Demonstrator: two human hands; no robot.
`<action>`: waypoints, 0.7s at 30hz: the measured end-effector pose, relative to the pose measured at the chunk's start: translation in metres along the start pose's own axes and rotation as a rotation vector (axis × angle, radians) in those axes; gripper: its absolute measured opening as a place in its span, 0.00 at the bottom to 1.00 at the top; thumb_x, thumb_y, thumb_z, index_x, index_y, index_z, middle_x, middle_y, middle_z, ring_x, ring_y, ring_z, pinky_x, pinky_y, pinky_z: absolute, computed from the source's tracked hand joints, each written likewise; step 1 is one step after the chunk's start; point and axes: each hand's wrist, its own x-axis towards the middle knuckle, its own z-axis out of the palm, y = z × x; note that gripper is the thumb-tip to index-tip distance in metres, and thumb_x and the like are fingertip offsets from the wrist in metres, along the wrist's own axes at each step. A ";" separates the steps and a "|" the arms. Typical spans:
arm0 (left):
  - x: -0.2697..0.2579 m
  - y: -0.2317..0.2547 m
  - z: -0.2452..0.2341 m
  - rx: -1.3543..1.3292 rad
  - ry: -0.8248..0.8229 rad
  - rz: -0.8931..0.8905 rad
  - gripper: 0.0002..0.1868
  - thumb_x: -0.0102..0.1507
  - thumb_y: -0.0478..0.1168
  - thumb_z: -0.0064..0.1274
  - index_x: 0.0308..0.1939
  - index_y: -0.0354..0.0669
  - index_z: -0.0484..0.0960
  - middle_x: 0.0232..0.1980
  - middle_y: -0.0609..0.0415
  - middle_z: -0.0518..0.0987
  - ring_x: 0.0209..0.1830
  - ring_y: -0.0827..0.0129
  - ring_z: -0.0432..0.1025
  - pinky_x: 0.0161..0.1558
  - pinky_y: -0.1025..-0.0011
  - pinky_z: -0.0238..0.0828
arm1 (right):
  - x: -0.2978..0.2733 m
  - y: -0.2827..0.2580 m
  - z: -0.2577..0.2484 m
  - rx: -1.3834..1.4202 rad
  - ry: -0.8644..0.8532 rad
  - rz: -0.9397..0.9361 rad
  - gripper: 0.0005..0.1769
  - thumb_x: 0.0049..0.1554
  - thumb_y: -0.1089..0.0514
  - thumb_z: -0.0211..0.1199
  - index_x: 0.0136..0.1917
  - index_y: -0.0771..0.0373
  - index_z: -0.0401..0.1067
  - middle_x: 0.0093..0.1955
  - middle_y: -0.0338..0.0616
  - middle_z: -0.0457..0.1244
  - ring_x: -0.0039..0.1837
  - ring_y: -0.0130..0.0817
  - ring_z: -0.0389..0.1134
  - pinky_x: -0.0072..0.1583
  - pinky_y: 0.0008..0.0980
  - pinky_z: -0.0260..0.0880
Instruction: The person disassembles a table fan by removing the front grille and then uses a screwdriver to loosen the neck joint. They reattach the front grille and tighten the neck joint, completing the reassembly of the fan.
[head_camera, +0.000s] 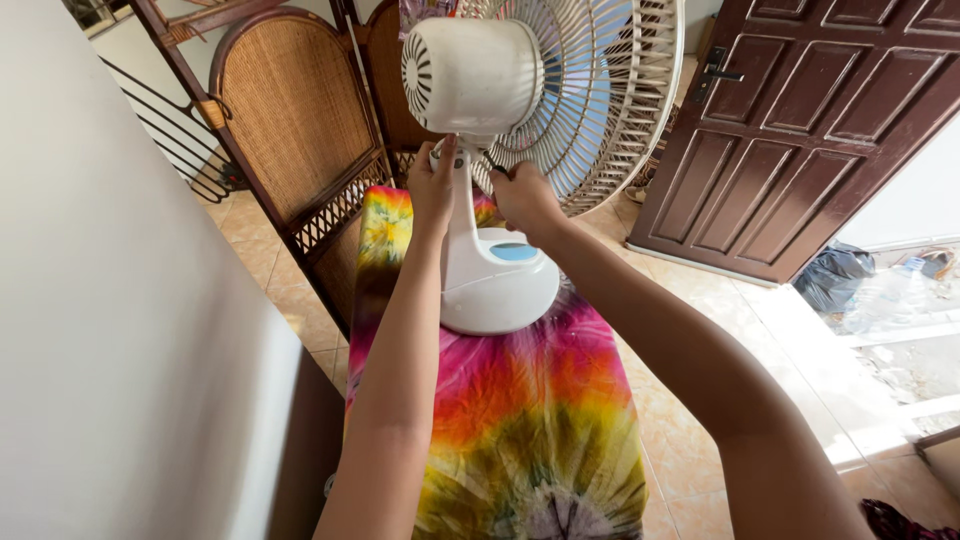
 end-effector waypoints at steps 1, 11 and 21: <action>0.000 0.000 0.000 -0.033 -0.010 0.020 0.21 0.70 0.57 0.52 0.42 0.42 0.83 0.27 0.61 0.72 0.24 0.81 0.59 0.28 0.77 0.54 | -0.005 -0.002 0.001 -0.025 -0.014 0.027 0.21 0.63 0.46 0.55 0.54 0.69 0.69 0.38 0.58 0.67 0.40 0.59 0.71 0.41 0.54 0.70; -0.008 -0.001 0.008 -0.155 0.039 0.148 0.17 0.72 0.51 0.52 0.42 0.40 0.82 0.29 0.63 0.76 0.26 0.86 0.60 0.29 0.81 0.54 | 0.000 0.015 -0.001 -0.789 0.208 -0.545 0.14 0.62 0.54 0.54 0.50 0.66 0.73 0.36 0.57 0.67 0.41 0.58 0.72 0.40 0.52 0.73; -0.009 0.000 0.007 -0.206 0.019 0.169 0.16 0.70 0.50 0.51 0.45 0.41 0.82 0.31 0.64 0.78 0.27 0.86 0.62 0.29 0.82 0.57 | 0.004 0.055 0.009 -1.677 0.616 -1.171 0.24 0.57 0.64 0.62 0.63 0.81 0.66 0.38 0.54 0.66 0.30 0.29 0.65 0.28 0.29 0.63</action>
